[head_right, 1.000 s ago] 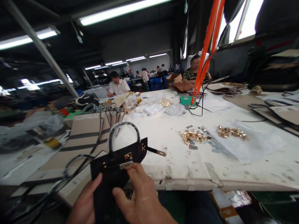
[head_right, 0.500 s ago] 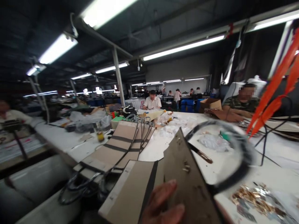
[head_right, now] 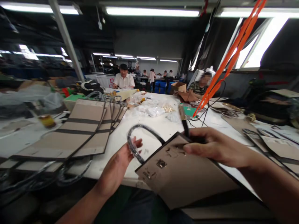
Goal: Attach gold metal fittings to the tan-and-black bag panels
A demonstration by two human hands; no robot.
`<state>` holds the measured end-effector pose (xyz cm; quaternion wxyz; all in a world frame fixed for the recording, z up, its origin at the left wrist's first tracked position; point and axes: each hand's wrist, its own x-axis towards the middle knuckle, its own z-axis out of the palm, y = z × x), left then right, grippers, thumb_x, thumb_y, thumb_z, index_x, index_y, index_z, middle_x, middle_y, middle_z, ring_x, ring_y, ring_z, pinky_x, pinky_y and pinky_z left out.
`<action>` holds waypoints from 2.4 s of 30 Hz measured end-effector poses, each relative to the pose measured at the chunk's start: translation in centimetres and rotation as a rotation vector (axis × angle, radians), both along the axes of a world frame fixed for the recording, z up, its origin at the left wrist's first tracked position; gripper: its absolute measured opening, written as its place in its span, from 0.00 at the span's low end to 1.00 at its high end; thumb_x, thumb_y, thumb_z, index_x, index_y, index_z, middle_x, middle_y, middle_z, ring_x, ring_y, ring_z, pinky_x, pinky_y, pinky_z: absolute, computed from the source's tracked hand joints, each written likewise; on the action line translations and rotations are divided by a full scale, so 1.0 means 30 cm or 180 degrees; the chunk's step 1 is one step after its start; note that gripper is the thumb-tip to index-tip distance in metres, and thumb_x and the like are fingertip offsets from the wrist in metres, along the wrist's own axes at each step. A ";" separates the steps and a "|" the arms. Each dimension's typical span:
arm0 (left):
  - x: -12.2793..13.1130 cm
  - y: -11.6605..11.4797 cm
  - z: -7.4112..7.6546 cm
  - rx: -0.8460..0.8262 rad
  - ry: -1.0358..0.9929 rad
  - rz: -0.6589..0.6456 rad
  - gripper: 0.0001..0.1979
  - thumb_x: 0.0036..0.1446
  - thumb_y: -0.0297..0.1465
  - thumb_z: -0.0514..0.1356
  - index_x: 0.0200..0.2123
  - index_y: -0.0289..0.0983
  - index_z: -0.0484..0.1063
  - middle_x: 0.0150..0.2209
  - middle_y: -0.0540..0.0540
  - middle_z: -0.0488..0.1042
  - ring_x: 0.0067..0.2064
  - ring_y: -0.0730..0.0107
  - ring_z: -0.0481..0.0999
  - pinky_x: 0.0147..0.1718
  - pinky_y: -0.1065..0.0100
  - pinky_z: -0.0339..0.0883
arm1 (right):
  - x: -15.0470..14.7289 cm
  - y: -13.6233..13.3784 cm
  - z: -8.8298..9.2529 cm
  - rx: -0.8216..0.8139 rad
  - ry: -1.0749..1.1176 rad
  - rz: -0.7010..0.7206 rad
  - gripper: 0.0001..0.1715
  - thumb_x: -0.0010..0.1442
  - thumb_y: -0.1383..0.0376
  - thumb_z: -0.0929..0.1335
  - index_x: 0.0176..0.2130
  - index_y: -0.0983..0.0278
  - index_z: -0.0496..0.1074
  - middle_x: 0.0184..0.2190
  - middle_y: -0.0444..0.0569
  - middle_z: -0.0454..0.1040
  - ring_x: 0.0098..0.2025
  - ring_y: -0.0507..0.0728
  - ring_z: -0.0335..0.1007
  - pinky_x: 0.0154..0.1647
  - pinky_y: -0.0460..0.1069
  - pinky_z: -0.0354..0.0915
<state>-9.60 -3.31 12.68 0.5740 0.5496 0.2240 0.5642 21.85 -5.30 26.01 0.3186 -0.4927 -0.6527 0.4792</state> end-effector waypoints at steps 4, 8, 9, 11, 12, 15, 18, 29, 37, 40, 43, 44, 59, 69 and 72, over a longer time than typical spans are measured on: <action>-0.008 -0.025 -0.220 -0.1688 -0.0628 -0.0971 0.29 0.60 0.50 0.67 0.58 0.38 0.77 0.54 0.35 0.80 0.52 0.50 0.79 0.51 0.53 0.71 | -0.042 0.142 -0.155 -0.0434 -0.0322 0.0850 0.26 0.58 0.47 0.78 0.43 0.66 0.80 0.38 0.48 0.79 0.37 0.59 0.74 0.34 0.48 0.66; -0.023 -0.118 -0.378 -0.2053 -0.0397 -0.0636 0.23 0.53 0.39 0.75 0.51 0.38 0.82 0.51 0.39 0.82 0.52 0.53 0.80 0.53 0.59 0.71 | -0.107 0.270 -0.402 -0.0513 -0.0484 0.1190 0.26 0.57 0.45 0.77 0.35 0.66 0.77 0.29 0.43 0.73 0.32 0.54 0.67 0.31 0.47 0.58; -0.020 -0.135 -0.401 -0.2022 -0.0285 -0.0598 0.25 0.52 0.37 0.76 0.53 0.38 0.81 0.52 0.39 0.82 0.53 0.52 0.80 0.54 0.58 0.70 | -0.118 0.294 -0.450 -0.0558 -0.0472 0.1216 0.27 0.56 0.45 0.77 0.35 0.65 0.77 0.29 0.43 0.73 0.32 0.54 0.66 0.32 0.48 0.58; -0.005 -0.153 -0.438 -0.2034 -0.0154 -0.0571 0.28 0.52 0.39 0.76 0.55 0.36 0.81 0.52 0.37 0.82 0.52 0.49 0.81 0.54 0.56 0.70 | -0.135 0.337 -0.519 -0.0671 -0.0450 0.1247 0.27 0.55 0.44 0.77 0.35 0.65 0.77 0.30 0.44 0.74 0.33 0.55 0.66 0.33 0.48 0.58; 0.006 -0.155 -0.454 -0.2098 -0.0115 -0.0543 0.28 0.53 0.40 0.76 0.54 0.35 0.81 0.50 0.36 0.82 0.50 0.49 0.82 0.52 0.56 0.71 | -0.142 0.357 -0.543 -0.0714 -0.0492 0.1249 0.27 0.55 0.44 0.77 0.35 0.65 0.77 0.31 0.44 0.74 0.33 0.55 0.67 0.33 0.48 0.59; 0.038 -0.147 -0.492 -0.2339 -0.0033 -0.0331 0.27 0.52 0.44 0.76 0.50 0.32 0.82 0.44 0.34 0.84 0.43 0.51 0.83 0.46 0.57 0.73 | -0.156 0.411 -0.588 -0.0732 -0.0803 0.1229 0.27 0.53 0.44 0.77 0.34 0.64 0.77 0.29 0.43 0.74 0.32 0.55 0.66 0.32 0.48 0.59; 0.062 -0.150 -0.497 -0.2437 0.0017 -0.0235 0.29 0.52 0.47 0.75 0.50 0.32 0.82 0.42 0.34 0.84 0.41 0.52 0.83 0.43 0.58 0.73 | -0.158 0.447 -0.621 -0.0692 -0.1007 0.1229 0.27 0.53 0.43 0.77 0.35 0.63 0.78 0.28 0.42 0.73 0.31 0.55 0.66 0.31 0.48 0.58; 0.133 -0.184 -0.500 -0.2834 0.0107 0.0373 0.28 0.48 0.50 0.75 0.43 0.33 0.83 0.35 0.40 0.83 0.32 0.61 0.79 0.35 0.64 0.72 | -0.171 0.363 -0.646 0.0395 -0.1401 -0.0311 0.25 0.63 0.44 0.71 0.31 0.62 0.80 0.25 0.44 0.75 0.29 0.55 0.68 0.32 0.49 0.60; 0.164 -0.153 -0.489 -0.2834 0.0138 0.0721 0.23 0.45 0.48 0.76 0.34 0.34 0.81 0.30 0.44 0.81 0.29 0.66 0.77 0.34 0.66 0.71 | -0.212 0.075 -0.518 0.2101 0.0053 -0.1655 0.27 0.68 0.59 0.73 0.21 0.63 0.67 0.19 0.42 0.67 0.22 0.51 0.62 0.25 0.49 0.56; 0.178 -0.153 -0.483 -0.2892 0.0107 0.0776 0.21 0.46 0.46 0.75 0.35 0.35 0.81 0.30 0.45 0.81 0.29 0.66 0.77 0.34 0.67 0.71 | -0.263 0.016 -0.501 0.2535 0.1011 -0.1571 0.23 0.68 0.68 0.71 0.22 0.63 0.67 0.19 0.43 0.66 0.22 0.52 0.65 0.25 0.50 0.60; 0.186 -0.157 -0.483 -0.2906 0.0071 0.0805 0.19 0.48 0.44 0.74 0.36 0.35 0.81 0.31 0.45 0.81 0.30 0.66 0.78 0.34 0.66 0.72 | -0.322 0.008 -0.510 0.1968 0.2118 -0.1355 0.24 0.70 0.67 0.68 0.23 0.62 0.64 0.17 0.39 0.60 0.19 0.51 0.59 0.22 0.49 0.60; 0.187 -0.158 -0.483 -0.2905 0.0074 0.0812 0.19 0.49 0.44 0.73 0.36 0.35 0.81 0.30 0.46 0.81 0.30 0.66 0.78 0.34 0.66 0.72 | -0.340 0.012 -0.522 0.1648 0.2382 -0.1331 0.24 0.71 0.65 0.68 0.23 0.62 0.62 0.17 0.39 0.58 0.18 0.51 0.57 0.21 0.48 0.59; 0.178 -0.154 -0.490 -0.2904 -0.0009 0.0704 0.21 0.46 0.45 0.75 0.35 0.35 0.81 0.32 0.44 0.81 0.31 0.66 0.77 0.34 0.67 0.70 | -0.390 0.071 -0.598 0.0973 0.2647 -0.1365 0.26 0.68 0.59 0.69 0.21 0.60 0.61 0.15 0.38 0.55 0.16 0.50 0.53 0.19 0.49 0.55; 0.178 -0.153 -0.493 -0.2755 -0.0060 0.0711 0.23 0.45 0.47 0.76 0.34 0.34 0.82 0.31 0.44 0.81 0.32 0.63 0.78 0.34 0.67 0.69 | -0.454 0.081 -0.651 0.0952 0.2366 -0.1144 0.25 0.70 0.60 0.69 0.22 0.60 0.63 0.16 0.39 0.58 0.17 0.51 0.56 0.19 0.48 0.55; 0.176 -0.154 -0.490 -0.2748 -0.0091 0.0692 0.22 0.46 0.46 0.76 0.36 0.34 0.82 0.33 0.43 0.82 0.33 0.62 0.78 0.35 0.66 0.69 | -0.452 0.078 -0.641 0.1050 0.2025 -0.1058 0.28 0.71 0.58 0.68 0.21 0.60 0.63 0.16 0.40 0.60 0.18 0.51 0.56 0.20 0.48 0.55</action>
